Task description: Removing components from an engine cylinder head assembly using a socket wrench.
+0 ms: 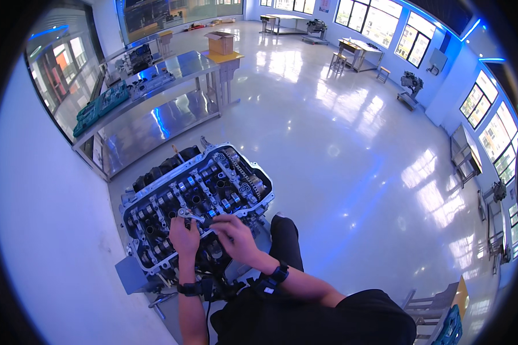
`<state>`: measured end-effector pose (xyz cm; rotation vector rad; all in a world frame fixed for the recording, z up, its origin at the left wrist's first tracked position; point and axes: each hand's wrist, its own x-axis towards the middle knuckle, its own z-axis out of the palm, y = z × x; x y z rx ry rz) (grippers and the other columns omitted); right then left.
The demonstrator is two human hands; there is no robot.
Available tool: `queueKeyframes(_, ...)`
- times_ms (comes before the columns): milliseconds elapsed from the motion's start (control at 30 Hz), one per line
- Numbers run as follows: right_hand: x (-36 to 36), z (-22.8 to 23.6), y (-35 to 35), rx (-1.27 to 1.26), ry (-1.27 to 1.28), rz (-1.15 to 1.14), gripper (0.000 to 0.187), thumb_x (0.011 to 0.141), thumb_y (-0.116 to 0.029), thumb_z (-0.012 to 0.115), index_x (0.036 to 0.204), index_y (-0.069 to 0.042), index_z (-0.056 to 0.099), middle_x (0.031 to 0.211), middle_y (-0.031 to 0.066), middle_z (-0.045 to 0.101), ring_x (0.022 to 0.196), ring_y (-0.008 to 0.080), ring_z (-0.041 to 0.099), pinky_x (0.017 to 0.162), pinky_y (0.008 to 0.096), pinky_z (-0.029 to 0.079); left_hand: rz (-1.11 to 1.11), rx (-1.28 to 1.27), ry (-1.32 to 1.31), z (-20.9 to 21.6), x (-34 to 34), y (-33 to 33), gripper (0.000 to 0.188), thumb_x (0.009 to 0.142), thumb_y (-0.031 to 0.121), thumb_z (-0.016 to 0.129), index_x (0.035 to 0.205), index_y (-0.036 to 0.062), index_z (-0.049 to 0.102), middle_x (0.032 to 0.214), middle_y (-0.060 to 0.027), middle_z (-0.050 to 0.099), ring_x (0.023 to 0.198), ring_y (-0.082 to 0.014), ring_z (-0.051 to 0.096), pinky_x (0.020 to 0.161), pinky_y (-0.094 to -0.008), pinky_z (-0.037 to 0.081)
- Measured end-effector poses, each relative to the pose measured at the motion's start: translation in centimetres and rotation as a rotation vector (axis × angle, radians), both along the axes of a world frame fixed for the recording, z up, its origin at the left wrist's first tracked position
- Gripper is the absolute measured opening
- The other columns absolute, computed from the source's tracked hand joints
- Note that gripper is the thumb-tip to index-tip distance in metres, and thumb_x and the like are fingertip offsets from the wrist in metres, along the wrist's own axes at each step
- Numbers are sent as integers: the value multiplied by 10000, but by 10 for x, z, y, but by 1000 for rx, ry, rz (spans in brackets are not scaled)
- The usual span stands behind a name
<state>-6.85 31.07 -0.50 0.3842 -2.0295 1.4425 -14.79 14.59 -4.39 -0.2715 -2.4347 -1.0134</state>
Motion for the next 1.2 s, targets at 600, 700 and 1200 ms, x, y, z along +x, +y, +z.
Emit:
queueKeyframes(600, -11, 20, 12, 107, -112, -27, 214, 865, 26, 650, 1073, -23, 653, 1108, 155, 621, 959, 305, 657, 795, 353, 541, 125, 36, -136, 18, 7, 6, 255, 781, 202, 782, 955, 61, 659, 838, -123, 629, 802, -340, 625, 674, -449, 486)
queueKeyframes(700, 2, 11, -3, 206, -175, 150, 250, 854, 4, 665, 1099, -41, 652, 1148, 144, 612, 957, 309, 659, 785, 363, 545, 157, -10, -160, 18, 5, 5, 279, 770, 243, 793, 896, 54, 630, 832, -121, 628, 804, -345, 624, 676, -455, 485)
queueKeyframes(1200, -25, 17, 9, 217, -450, 164, 437, 932, -108, 620, 1346, -65, 487, 693, 135, 619, 609, 300, 638, 560, 391, 453, -1, 67, -57, 12, 7, 1, 328, 765, 68, 668, 1093, 69, 641, 920, -90, 687, 856, -267, 657, 768, -398, 532)
